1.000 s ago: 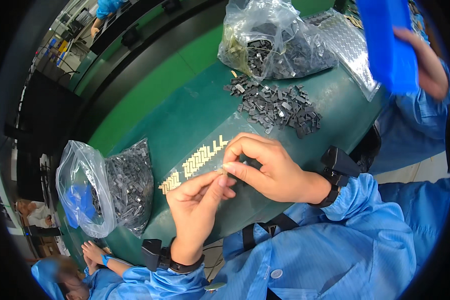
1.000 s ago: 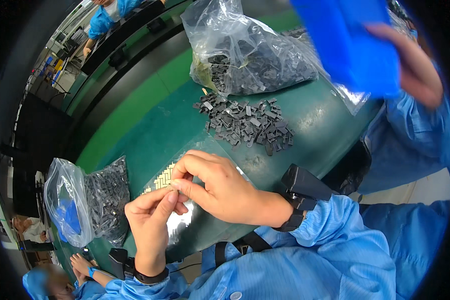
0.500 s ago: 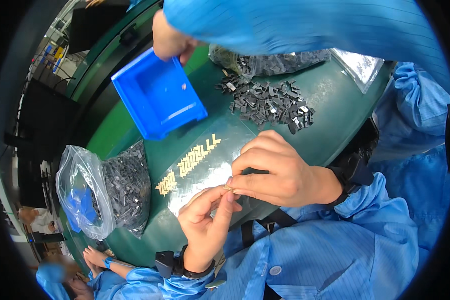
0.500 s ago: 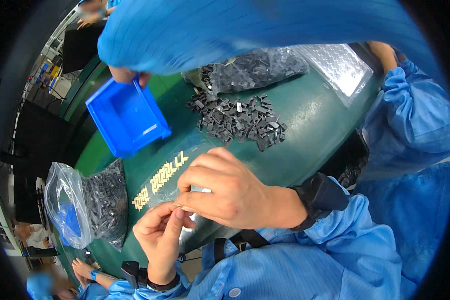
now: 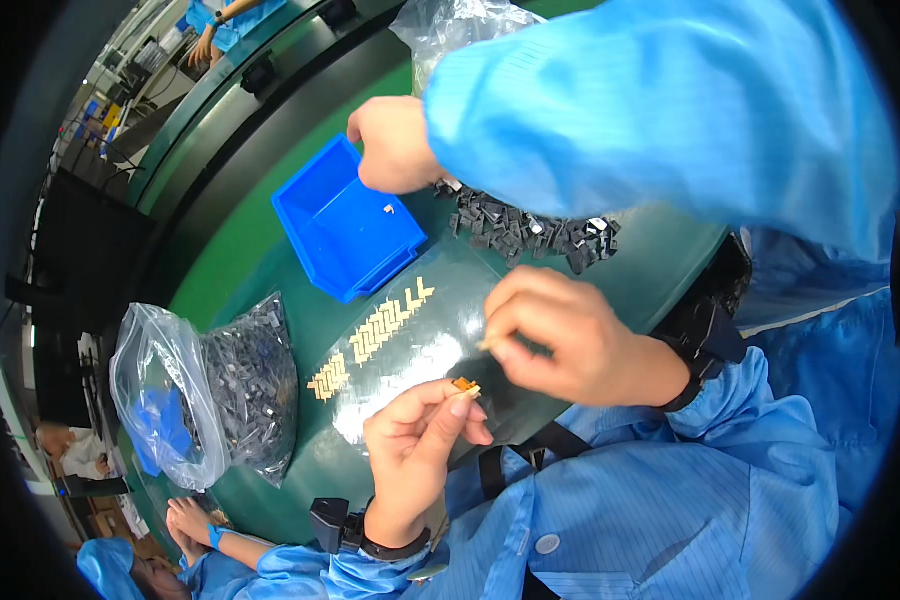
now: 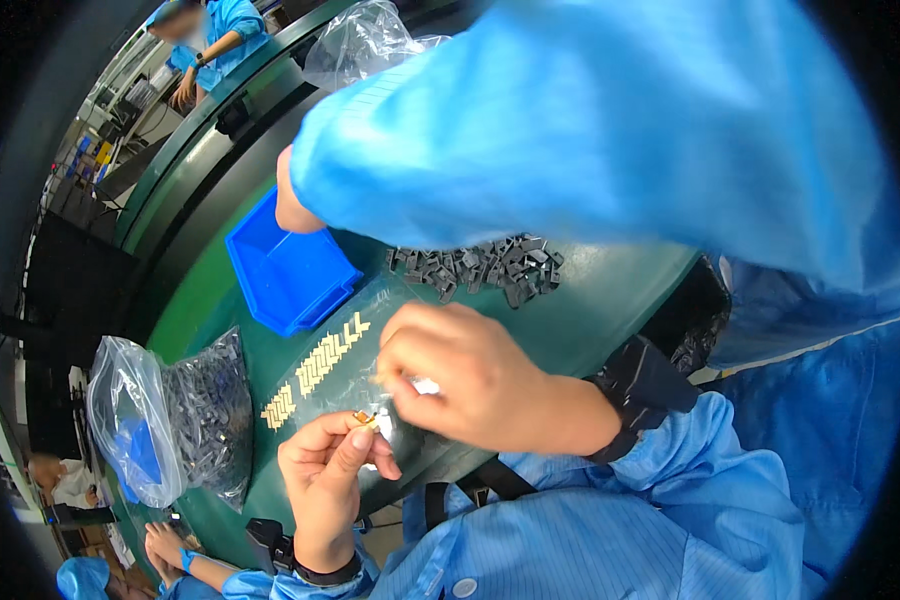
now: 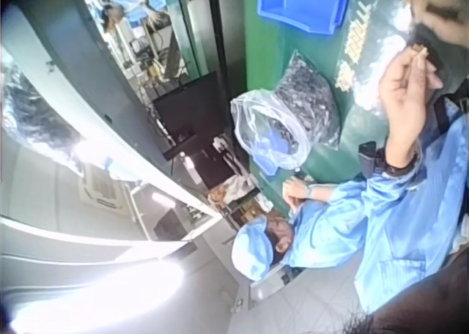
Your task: Picking small metal and plastic components from bins and arranging them on a tray or template.
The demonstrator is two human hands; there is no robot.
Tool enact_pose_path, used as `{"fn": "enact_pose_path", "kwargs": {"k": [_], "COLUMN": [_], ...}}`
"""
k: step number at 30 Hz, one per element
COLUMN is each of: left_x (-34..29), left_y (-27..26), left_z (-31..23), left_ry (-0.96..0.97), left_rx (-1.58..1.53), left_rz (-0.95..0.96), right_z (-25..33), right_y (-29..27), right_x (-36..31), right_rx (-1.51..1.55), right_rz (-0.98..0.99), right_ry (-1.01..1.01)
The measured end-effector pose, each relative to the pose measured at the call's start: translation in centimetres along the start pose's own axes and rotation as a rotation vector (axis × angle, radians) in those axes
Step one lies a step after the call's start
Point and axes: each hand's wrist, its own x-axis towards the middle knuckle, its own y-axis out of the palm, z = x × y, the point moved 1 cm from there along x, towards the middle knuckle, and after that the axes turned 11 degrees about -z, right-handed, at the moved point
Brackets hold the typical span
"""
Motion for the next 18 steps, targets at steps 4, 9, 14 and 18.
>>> {"fn": "enact_pose_path", "kwargs": {"k": [4, 9, 14, 18], "left_x": [-0.5, -2.0, -0.9, -2.2], "left_y": [-0.9, -0.7, 1.1, 2.3], "left_z": [0.4, -1.4, -1.0, -1.9], "left_ry": [0.013, -0.056, -0.005, 0.007], "left_rx": [-0.077, 0.022, -0.043, 0.044], "left_rz": [-0.082, -0.168, 0.019, 0.055], "right_z": [-1.8, 0.3, -2.2, -2.8], "right_y": [-4.8, -14.8, -19.4, -18.9], "right_x": [-1.1, -3.2, -9.6, -10.3], "right_rx": [0.14, -0.218, -0.83, -1.003], "right_rz": [0.047, 0.076, 0.223, -0.025], "right_ry": [0.383, 0.629, 0.623, 0.397]}}
